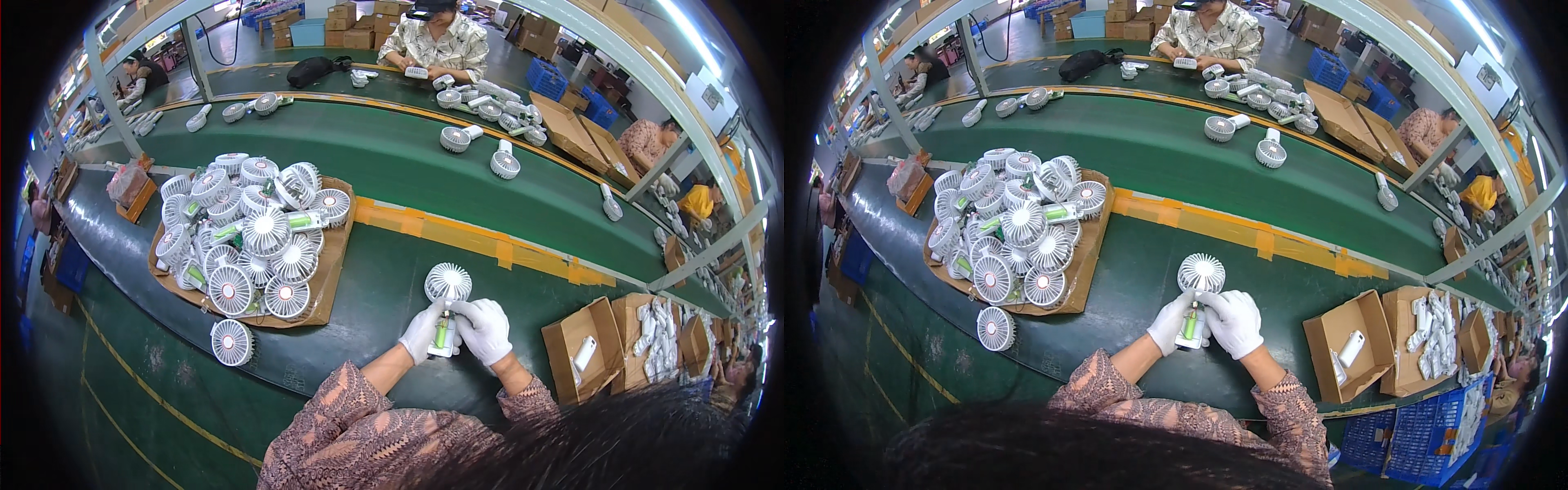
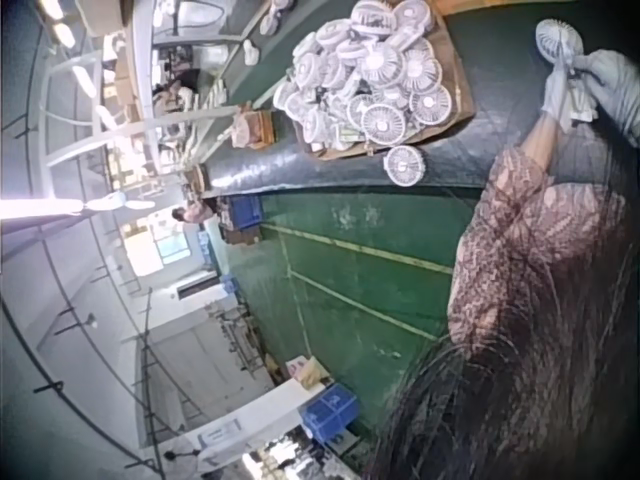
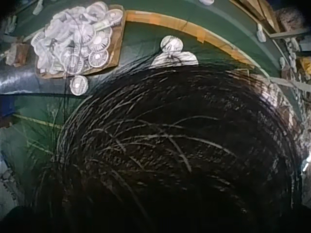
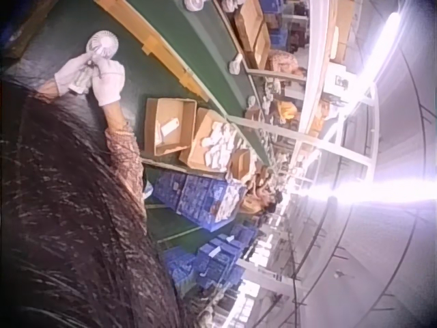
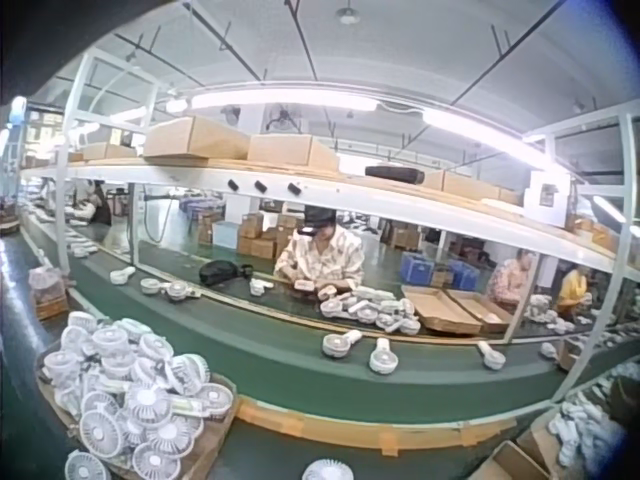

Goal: The person assembles portable fans by picking up fan components from a cardboard box and fitting them together by hand.

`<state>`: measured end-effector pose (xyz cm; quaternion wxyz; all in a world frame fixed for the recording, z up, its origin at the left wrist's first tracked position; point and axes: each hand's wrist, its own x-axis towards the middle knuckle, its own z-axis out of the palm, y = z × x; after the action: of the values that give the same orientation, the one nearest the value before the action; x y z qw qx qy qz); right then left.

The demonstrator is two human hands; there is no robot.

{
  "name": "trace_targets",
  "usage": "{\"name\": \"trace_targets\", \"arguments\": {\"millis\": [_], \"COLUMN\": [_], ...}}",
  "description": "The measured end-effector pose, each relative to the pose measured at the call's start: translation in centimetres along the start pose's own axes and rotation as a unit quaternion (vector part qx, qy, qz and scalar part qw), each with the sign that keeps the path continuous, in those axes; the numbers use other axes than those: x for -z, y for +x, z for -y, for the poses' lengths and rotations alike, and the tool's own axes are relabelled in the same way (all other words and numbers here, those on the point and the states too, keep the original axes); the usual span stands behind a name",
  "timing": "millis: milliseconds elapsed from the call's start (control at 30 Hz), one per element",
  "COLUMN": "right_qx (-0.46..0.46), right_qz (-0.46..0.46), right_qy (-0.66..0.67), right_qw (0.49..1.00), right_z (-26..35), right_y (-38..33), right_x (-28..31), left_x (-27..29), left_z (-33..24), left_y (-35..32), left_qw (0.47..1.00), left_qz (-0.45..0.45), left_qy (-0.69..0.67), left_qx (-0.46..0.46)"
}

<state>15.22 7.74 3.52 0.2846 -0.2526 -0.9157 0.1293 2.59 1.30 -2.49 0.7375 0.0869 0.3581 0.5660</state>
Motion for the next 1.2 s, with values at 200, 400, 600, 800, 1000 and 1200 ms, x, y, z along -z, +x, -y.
{"name": "trace_targets", "arguments": {"millis": [200, 400, 600, 800, 1000, 1200], "right_qx": [-0.02, 0.012, 0.099, 0.022, -0.089, -0.215], "right_qz": [0.029, 0.032, 0.063, 0.046, 0.021, -0.073], "right_qy": [-0.006, -0.039, -0.123, -0.058, 0.062, -0.134], "right_qw": [0.999, 0.999, 0.985, 0.997, 0.994, 0.965], "right_z": [-0.7, -0.7, 0.1, -0.8, -0.9, -5.0], "right_y": [-0.5, -0.8, -0.4, -1.1, -2.5, -5.7], "right_x": [-0.1, -0.1, -0.3, -0.9, -0.7, 9.8], "left_x": [-0.6, -0.6, -0.2, -0.2, 0.6, 0.7], "left_z": [-0.3, -0.1, 0.1, -0.3, 0.9, 0.4], "left_y": [-0.8, -0.5, 0.0, 0.0, 1.1, 0.5], "left_qw": [1.0, 0.999, 0.998, 0.991, 0.994, 0.999], "left_qz": [-0.01, -0.002, 0.036, 0.049, 0.059, 0.029], "left_qy": [0.024, 0.051, 0.055, 0.123, 0.071, -0.029], "left_qx": [0.001, 0.004, -0.008, -0.026, -0.049, -0.01]}}
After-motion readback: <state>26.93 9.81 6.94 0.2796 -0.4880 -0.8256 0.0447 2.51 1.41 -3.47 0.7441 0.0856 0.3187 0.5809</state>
